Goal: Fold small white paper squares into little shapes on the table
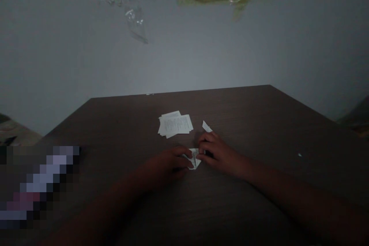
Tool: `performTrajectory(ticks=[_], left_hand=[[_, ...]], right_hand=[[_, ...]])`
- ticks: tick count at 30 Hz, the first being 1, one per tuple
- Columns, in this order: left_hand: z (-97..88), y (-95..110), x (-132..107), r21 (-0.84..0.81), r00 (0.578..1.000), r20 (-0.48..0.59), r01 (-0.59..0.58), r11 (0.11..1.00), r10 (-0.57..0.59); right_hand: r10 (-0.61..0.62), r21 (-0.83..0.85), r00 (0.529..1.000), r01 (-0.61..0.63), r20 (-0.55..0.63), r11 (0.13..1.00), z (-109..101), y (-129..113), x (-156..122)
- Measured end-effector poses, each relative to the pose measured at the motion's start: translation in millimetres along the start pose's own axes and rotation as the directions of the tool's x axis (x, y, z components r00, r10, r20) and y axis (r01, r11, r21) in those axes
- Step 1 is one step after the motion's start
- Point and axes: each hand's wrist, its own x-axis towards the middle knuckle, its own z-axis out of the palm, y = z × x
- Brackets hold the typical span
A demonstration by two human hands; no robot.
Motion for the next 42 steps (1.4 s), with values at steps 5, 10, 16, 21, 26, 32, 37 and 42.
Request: performTrajectory(ticks=[5, 10, 16, 21, 26, 32, 37, 42], left_hand=[[-1.2, -1, 0, 0.005, 1.000, 0.012, -0.003, 1.000, 0.003], [-3.1, 4, -1, 0.013, 1.000, 0.015, 0.011, 1.000, -0.011], [-4.5, 4, -1, 0.044, 1.000, 0.006, -0.016, 0.999, 0.016], [-4.7, 9, -2, 0.063, 1.000, -0.004, -0.001, 0.998, 0.001], [-3.8, 12, -1, 0.093, 1.000, -0.001, -0.031, 0.995, 0.031], [0.1, 11, -1, 0.145, 0.997, -0.010, -0.069, 0.987, 0.071], [-0.6, 11, -2, 0.203, 0.998, 0.005, -0.066, 0.977, 0.066], [-8.2, 13, -4, 0.147, 1.000, -0.004, 0.005, 0.989, -0.005]], right_hand=[[0.054, -0.023, 0.999, -0.054, -0.003, 0.998, 3, -3, 5], [0.105, -0.070, 0.994, -0.104, 0.015, 0.992, 5, -8, 11], [0.130, -0.123, 0.991, -0.128, 0.014, 0.984, 7, -10, 13], [0.150, -0.136, 0.989, -0.148, 0.000, 0.980, 10, -7, 12], [0.140, -0.142, 0.990, -0.140, -0.013, 0.980, 11, -4, 12], [0.110, -0.100, 0.992, -0.116, -0.066, 0.988, 14, -4, 12], [0.054, -0.009, 0.978, -0.057, -0.203, 0.998, 7, -6, 6], [-0.138, -0.046, 0.982, 0.133, -0.132, 0.990, -7, -12, -7]])
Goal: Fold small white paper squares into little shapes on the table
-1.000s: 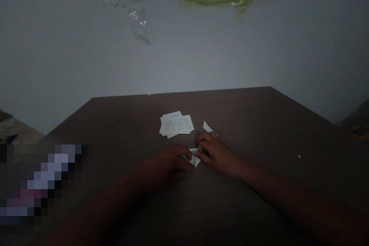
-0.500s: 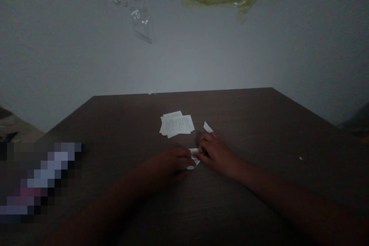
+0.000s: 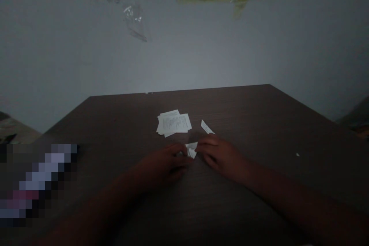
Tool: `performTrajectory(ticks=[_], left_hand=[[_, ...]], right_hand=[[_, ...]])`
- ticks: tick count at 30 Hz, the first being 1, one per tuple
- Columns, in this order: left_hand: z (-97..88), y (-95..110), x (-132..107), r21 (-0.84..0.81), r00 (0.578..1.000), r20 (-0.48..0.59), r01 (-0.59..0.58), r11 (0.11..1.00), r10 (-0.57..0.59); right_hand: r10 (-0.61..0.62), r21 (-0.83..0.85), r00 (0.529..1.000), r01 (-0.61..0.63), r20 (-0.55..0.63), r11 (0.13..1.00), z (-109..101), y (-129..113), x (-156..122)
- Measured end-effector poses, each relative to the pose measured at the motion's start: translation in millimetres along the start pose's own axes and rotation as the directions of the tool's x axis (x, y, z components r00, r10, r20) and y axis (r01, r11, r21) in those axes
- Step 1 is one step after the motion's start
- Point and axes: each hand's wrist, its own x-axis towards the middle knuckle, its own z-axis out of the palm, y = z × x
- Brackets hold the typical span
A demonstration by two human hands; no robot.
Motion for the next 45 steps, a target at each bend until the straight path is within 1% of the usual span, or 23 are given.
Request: performTrajectory(ticks=[2, 4, 7, 9, 15, 18, 22, 26, 29, 33, 35, 40, 45], left_hand=[[-3.0, 0, 0, -0.006, 0.999, 0.029, 0.018, 1.000, -0.018], [-4.3, -2, 0, -0.002, 0.999, 0.042, 0.019, 1.000, -0.019], [-3.4, -5, 0, 0.006, 1.000, 0.023, 0.004, 1.000, -0.004], [-2.7, -7, -1, 0.007, 1.000, 0.013, -0.002, 1.000, 0.002], [-5.2, -10, -3, -0.028, 0.999, 0.042, 0.008, 1.000, -0.007], [-5.8, -10, -3, -0.066, 0.998, 0.045, 0.041, 0.997, -0.038], [-6.5, -7, -3, -0.118, 0.993, 0.064, 0.102, 0.988, -0.095], [-8.5, -5, -2, -0.133, 0.987, 0.077, 0.147, 0.980, -0.138], [-9.5, -4, -2, -0.118, 0.989, 0.066, 0.138, 0.983, -0.131], [-7.5, -5, -2, -0.091, 0.994, -0.032, 0.104, 0.990, -0.107], [-4.7, -8, -2, -0.079, 0.993, -0.061, 0.096, 0.992, -0.101], [2.8, -16, -1, -0.071, 0.995, -0.042, 0.092, 0.993, -0.096], [0.2, -13, 0, -0.095, 0.994, -0.026, 0.104, 0.990, -0.107]], right_hand=[[-0.039, -0.014, 0.994, 0.041, 0.101, 0.999, -2, -7, -2], [-0.035, -0.043, 0.982, 0.044, 0.185, 0.998, -2, -15, -2], [0.000, -0.078, 0.968, 0.020, 0.250, 0.997, -1, -23, 0], [0.009, -0.087, 0.967, 0.013, 0.254, 0.996, -1, -25, 0], [0.011, -0.058, 0.967, 0.004, 0.255, 0.998, -4, -25, -1], [0.032, -0.058, 0.964, -0.018, 0.264, 0.998, -4, -26, -1], [0.033, -0.082, 0.957, -0.010, 0.289, 0.997, -3, -27, -1], [0.041, -0.073, 0.955, -0.021, 0.293, 0.997, -1, -26, -1], [0.044, -0.070, 0.953, -0.024, 0.300, 0.997, 0, -24, -2], [0.031, -0.078, 0.955, -0.009, 0.296, 0.997, 1, -22, -3], [0.023, -0.071, 0.959, -0.003, 0.283, 0.998, 1, -21, -3], [0.027, -0.049, 0.959, -0.014, 0.282, 0.999, 0, -20, -3], [0.007, -0.004, 0.953, -0.006, 0.304, 1.000, -3, -16, 0]])
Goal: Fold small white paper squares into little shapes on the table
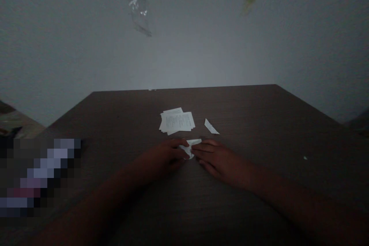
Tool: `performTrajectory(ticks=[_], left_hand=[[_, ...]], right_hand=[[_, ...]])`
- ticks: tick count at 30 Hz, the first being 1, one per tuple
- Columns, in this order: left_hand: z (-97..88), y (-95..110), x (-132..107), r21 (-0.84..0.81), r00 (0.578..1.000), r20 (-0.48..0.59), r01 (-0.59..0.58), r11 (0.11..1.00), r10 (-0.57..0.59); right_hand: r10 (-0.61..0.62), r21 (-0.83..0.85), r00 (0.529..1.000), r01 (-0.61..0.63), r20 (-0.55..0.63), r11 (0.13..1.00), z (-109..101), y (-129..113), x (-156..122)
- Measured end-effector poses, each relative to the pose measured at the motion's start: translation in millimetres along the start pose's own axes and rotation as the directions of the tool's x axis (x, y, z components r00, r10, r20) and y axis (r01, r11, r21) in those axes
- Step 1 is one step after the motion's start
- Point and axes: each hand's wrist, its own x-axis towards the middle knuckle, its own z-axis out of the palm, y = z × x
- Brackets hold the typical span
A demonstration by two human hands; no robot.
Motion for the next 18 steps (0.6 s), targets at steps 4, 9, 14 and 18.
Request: performTrajectory(ticks=[4, 9, 14, 18], left_hand=[[-4.3, 3.3, 0.0, -0.027, 1.000, 0.023, 0.000, 1.000, 0.000], [-5.7, 2.1, -0.5, -0.047, 0.999, 0.047, -0.004, 0.999, 0.006], [-1.7, -3.4, -0.9, -0.017, 0.999, 0.013, -0.035, 0.999, 0.036], [-0.3, -4.4, -1.3, -0.018, 0.999, 0.001, -0.037, 0.999, 0.037]], right_hand=[[-0.009, 0.004, 1.000, 0.009, 0.007, 1.000, -1.4, 3.4, -2.1], [-0.031, -0.011, 0.999, 0.031, 0.012, 0.999, -2.3, 2.4, -5.6], [-0.048, -0.046, 0.999, 0.048, 0.012, 0.998, -1.7, 1.5, -5.9], [-0.061, -0.106, 0.998, 0.064, 0.030, 0.992, 0.2, 2.7, -5.8]])
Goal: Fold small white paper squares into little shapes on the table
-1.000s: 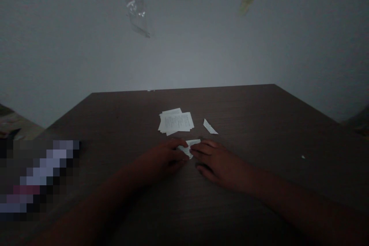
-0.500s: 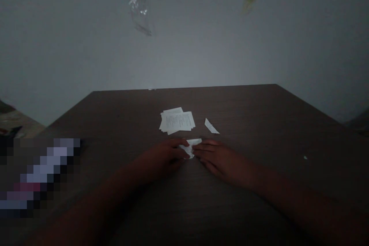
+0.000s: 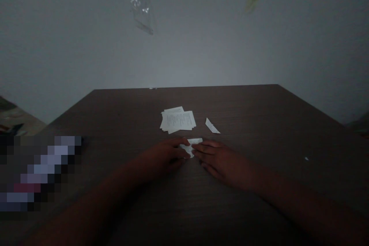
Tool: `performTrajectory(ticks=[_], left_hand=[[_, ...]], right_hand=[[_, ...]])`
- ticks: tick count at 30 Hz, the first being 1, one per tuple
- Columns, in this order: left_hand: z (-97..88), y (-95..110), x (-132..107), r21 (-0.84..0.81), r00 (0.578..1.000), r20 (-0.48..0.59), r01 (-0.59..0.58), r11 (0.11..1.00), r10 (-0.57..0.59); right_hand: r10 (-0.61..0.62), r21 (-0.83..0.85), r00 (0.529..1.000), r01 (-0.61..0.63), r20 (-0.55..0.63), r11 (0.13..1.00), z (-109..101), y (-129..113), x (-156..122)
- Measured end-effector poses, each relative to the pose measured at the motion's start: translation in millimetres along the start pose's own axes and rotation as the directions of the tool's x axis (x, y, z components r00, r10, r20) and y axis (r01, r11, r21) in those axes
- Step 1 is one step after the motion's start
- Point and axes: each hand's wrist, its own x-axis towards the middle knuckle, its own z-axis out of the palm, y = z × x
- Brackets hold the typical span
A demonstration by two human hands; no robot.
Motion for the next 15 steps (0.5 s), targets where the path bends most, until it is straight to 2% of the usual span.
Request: performTrajectory(ticks=[5, 10, 15], left_hand=[[-1.4, 3, -1, -0.010, 1.000, -0.014, 0.012, 1.000, -0.012], [-3.6, 4, 0, -0.036, 0.999, 0.024, 0.026, 0.999, -0.025], [-1.7, 1, 0, -0.061, 1.000, 0.004, 0.028, 0.998, -0.028]], right_hand=[[0.027, -0.007, 1.000, -0.027, 0.011, 1.000, 3, -2, -1], [0.125, 0.016, 0.992, -0.126, 0.035, 0.992, 4, -12, -6], [0.166, 0.010, 0.986, -0.166, 0.004, 0.986, 7, -19, -7]])
